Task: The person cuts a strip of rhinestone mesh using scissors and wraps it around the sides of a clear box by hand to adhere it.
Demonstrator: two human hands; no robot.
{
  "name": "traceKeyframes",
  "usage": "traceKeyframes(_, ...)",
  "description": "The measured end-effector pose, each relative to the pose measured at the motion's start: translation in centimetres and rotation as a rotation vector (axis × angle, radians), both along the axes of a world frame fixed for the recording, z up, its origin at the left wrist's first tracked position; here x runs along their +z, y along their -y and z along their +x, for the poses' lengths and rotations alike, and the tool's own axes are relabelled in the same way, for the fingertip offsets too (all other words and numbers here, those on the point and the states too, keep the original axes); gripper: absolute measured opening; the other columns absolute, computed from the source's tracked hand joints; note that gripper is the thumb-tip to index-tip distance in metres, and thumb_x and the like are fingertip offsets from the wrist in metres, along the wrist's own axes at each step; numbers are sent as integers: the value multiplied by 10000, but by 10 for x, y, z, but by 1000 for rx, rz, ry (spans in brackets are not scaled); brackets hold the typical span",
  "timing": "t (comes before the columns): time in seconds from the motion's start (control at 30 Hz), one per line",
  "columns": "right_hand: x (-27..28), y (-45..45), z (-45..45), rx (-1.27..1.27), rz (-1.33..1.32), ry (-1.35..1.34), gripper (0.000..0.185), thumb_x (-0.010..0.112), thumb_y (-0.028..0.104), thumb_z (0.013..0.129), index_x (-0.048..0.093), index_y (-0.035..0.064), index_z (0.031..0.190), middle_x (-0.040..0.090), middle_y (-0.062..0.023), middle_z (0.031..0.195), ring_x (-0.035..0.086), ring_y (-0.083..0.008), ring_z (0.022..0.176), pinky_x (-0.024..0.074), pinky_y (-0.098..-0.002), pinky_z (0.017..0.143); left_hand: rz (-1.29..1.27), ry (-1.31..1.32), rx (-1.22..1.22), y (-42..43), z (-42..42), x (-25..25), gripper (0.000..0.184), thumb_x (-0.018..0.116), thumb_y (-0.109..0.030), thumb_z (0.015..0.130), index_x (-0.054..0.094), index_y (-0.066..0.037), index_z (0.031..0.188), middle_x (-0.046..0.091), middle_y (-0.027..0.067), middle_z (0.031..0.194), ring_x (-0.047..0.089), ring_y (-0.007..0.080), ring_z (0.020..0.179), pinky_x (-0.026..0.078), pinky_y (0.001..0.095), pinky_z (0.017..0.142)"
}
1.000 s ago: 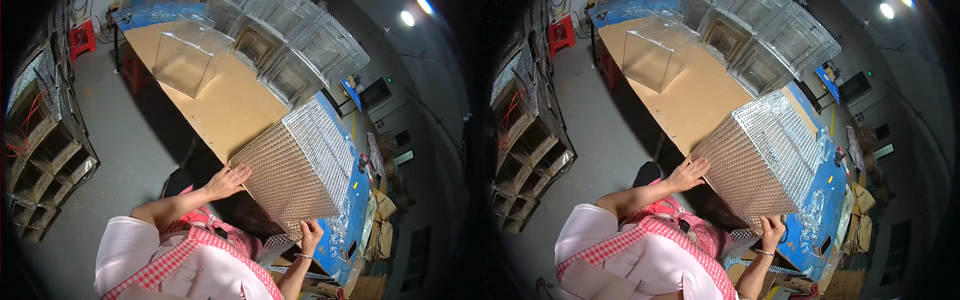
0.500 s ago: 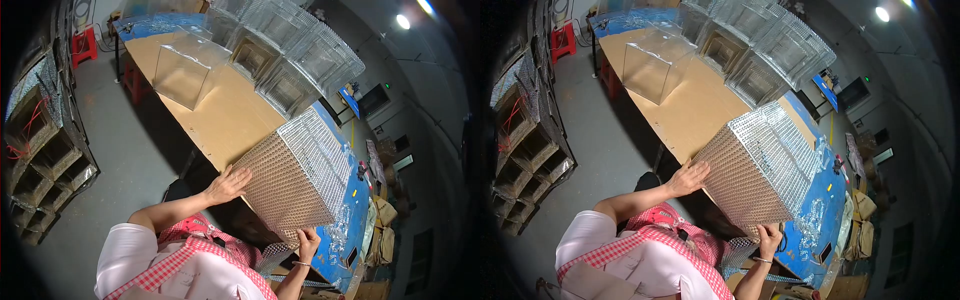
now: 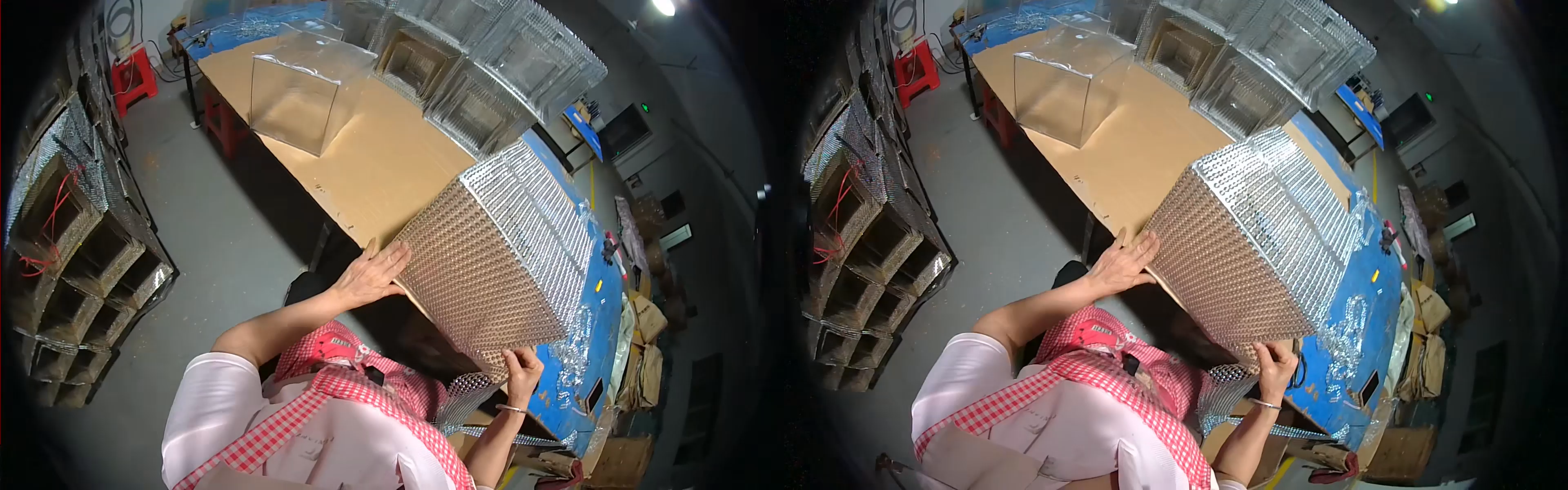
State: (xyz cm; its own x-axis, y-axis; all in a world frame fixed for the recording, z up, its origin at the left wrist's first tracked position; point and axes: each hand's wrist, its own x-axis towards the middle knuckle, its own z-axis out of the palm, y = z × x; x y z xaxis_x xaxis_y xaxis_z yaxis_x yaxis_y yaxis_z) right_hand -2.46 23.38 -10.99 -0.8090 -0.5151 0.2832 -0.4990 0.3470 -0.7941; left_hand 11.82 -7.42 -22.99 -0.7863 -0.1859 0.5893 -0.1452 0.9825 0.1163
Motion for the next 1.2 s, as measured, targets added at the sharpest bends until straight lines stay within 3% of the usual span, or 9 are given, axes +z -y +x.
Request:
traceKeyframes(0.17, 2, 1, 2, -12, -16, 58, 99, 678, 33, 714, 623, -48, 704, 553, -2, 563, 467, -52, 518, 349, -207, 467, 64, 162, -28, -15, 20, -17, 763, 538, -491, 772, 328, -2, 1318, 332, 141, 1374, 283, 243, 1297, 235, 492, 1027)
traceKeyframes(0.2, 2, 2, 3, -10, -2, 39, 157, 671, 10, 725, 541, -1, 638, 503, 27, 584, 421, -37, 532, 313, -193, 471, 68, 113, -25, -17, 20, -17, 725, 560, -440, 783, 336, 1, 1313, 352, 147, 1359, 308, 249, 1282, 236, 497, 1025)
traceKeyframes(0.33, -9, -2, -3, -16, -75, 74, 109, 697, 34, 711, 612, -35, 707, 552, -4, 562, 473, -49, 526, 348, -194, 471, -59, -158, -132, -28, 24, -17, 639, 600, -339, 785, 384, 20, 1268, 401, 158, 1317, 397, 260, 1211, 275, 486, 1005)
traceKeyframes(0.43, -6, -4, -5, 9, -12, 19, 125, 695, 37, 719, 599, -38, 691, 536, 4, 552, 447, -43, 514, 328, -199, 455, 94, -28, -16, -45, 21, 8, 634, 586, -348, 794, 383, 22, 1267, 396, 157, 1321, 395, 267, 1209, 273, 480, 1004)
traceKeyframes(0.57, -4, -2, -3, 17, -41, 46, 132, 697, 42, 718, 593, -28, 676, 503, 25, 534, 407, -35, 493, 295, -208, 429, 92, 105, -124, -61, 9, -5, 643, 550, -382, 814, 369, 29, 1274, 382, 159, 1331, 331, 256, 1256, 244, 486, 1012)
traceKeyframes(0.7, -10, -4, -8, 7, 46, -114, 154, 714, 73, 705, 590, -16, 680, 474, 13, 511, 389, -48, 473, 298, -218, 425, -48, -18, -411, -91, 17, 8, 431, 601, -270, 773, 546, -19, 1119, 492, 111, 1225, 395, 238, 1212, 290, 453, 1002)
traceKeyframes(0.87, 8, 3, 5, 34, 30, 11, 184, 687, 96, 740, 543, -2, 683, 442, 12, 544, 390, -60, 517, 330, -227, 464, 139, -245, -707, -117, -14, 46, 362, 647, -82, 710, 581, -10, 1058, 580, 104, 1076, 575, 260, 966, 480, 347, 796)
traceKeyframes(0.9, 2, 2, 3, 55, -51, 133, 186, 685, 99, 735, 542, -2, 672, 441, 4, 534, 400, -61, 517, 335, -233, 467, 115, -218, -733, -120, -20, 56, 374, 646, -82, 702, 580, -10, 1063, 580, 105, 1078, 573, 261, 970, 477, 348, 801)
traceKeyframes(1.2, -2, -6, -4, 59, 54, -111, 221, 700, 190, 713, 590, 1, 684, 523, -119, 562, 509, -213, 490, 387, -314, 474, 10, -204, -783, -131, -53, 88, 452, 573, -62, 664, 575, -42, 1116, 564, 64, 897, 541, 201, 744, 447, 318, 644)
